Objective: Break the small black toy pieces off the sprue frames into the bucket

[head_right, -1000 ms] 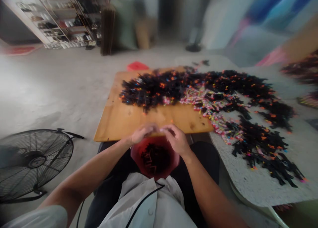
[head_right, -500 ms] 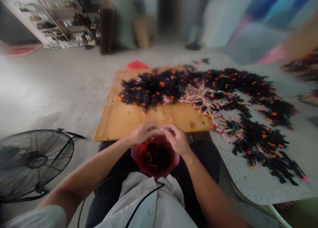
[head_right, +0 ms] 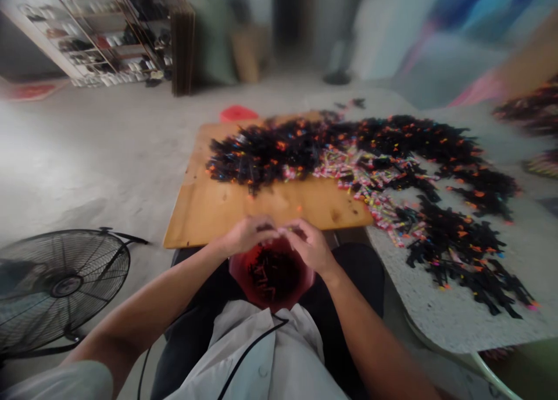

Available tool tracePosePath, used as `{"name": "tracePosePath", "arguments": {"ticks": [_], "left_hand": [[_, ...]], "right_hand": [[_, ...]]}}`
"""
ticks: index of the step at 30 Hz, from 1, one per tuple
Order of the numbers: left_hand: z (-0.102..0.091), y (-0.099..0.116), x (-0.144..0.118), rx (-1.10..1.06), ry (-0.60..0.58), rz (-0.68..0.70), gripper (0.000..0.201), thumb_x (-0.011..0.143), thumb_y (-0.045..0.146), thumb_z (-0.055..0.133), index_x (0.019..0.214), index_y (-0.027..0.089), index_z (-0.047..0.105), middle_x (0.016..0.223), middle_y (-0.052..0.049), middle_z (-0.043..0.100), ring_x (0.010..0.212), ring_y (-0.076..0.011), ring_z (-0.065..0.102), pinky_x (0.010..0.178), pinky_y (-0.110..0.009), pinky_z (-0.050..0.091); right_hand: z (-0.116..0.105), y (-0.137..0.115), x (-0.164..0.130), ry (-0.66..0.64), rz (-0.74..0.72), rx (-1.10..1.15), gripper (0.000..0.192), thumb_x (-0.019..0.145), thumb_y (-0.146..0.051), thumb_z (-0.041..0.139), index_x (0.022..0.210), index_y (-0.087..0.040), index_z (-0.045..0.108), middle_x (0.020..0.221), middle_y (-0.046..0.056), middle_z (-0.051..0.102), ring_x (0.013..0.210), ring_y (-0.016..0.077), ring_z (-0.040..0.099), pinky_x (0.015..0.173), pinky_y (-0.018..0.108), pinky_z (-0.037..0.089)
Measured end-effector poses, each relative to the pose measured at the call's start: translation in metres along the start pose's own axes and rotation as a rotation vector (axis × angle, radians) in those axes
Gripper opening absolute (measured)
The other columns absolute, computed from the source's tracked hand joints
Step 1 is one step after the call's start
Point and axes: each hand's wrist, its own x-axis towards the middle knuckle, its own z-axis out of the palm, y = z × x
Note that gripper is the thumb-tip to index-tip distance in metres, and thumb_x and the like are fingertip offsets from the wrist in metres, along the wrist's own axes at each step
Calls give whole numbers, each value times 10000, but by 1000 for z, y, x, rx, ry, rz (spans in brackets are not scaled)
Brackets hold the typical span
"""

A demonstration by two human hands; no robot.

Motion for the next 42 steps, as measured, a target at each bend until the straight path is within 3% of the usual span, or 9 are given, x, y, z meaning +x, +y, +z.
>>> {"name": "tracePosePath", "arguments": {"ticks": [4, 9, 12, 17, 25, 33, 42], "left_hand": [[5, -1, 5, -198, 19, -221, 450, 971, 625, 617, 870, 193, 546, 595, 59, 574, 523, -108, 608, 523, -202, 467], [17, -8, 10, -503, 20, -376, 444, 983, 636, 511, 898, 200, 518, 630, 53, 558, 529, -118, 573, 551, -267, 556], [17, -9, 8, -474, 24, -276, 423, 968, 607, 567, 933, 185, 554, 712, 18, 627, 613, -127, 624, 615, -266, 572], [9, 1, 1, -192, 5, -64, 448, 1022, 606, 542, 1046, 168, 634, 837, -21, 695, 742, -139, 684, 692, -249, 559], [4, 14, -1, 25, 41, 37, 253, 1041, 370, 530, 1046, 158, 668, 736, 13, 661, 658, -112, 652, 670, -219, 506], [5, 12, -1, 150, 75, 127, 223, 1014, 298, 551, 1020, 154, 722, 749, -6, 680, 668, -116, 631, 691, -226, 494], [4, 1, -3, 315, 112, 286, 237, 1026, 308, 572, 1105, 175, 753, 1037, -84, 794, 919, -171, 735, 868, -264, 545]], "right_hand": [[11, 8, 3, 81, 11, 46, 322, 942, -521, 719, 1034, -215, 678, 682, -35, 615, 566, 127, 543, 557, 260, 460], [31, 19, 8, 234, 19, 57, 310, 942, -519, 692, 1023, -223, 648, 685, -37, 607, 542, 126, 527, 522, 256, 441], [30, 23, 8, 230, 24, 93, 307, 944, -505, 682, 1062, -225, 638, 708, -32, 627, 547, 127, 539, 523, 253, 448], [14, 24, 5, 120, 27, 170, 297, 930, -476, 702, 1080, -229, 631, 737, -25, 660, 575, 131, 579, 548, 258, 479], [10, 20, 10, 84, 25, 341, 270, 895, -463, 743, 961, -242, 602, 585, -81, 535, 488, 119, 503, 503, 260, 415], [9, 9, 8, 56, 2, 272, 254, 926, -455, 728, 996, -219, 666, 607, -55, 585, 517, 128, 548, 532, 272, 437], [7, -8, 4, 62, -39, 79, 255, 959, -466, 699, 974, -213, 673, 596, -47, 586, 500, 121, 521, 498, 259, 415]]}}
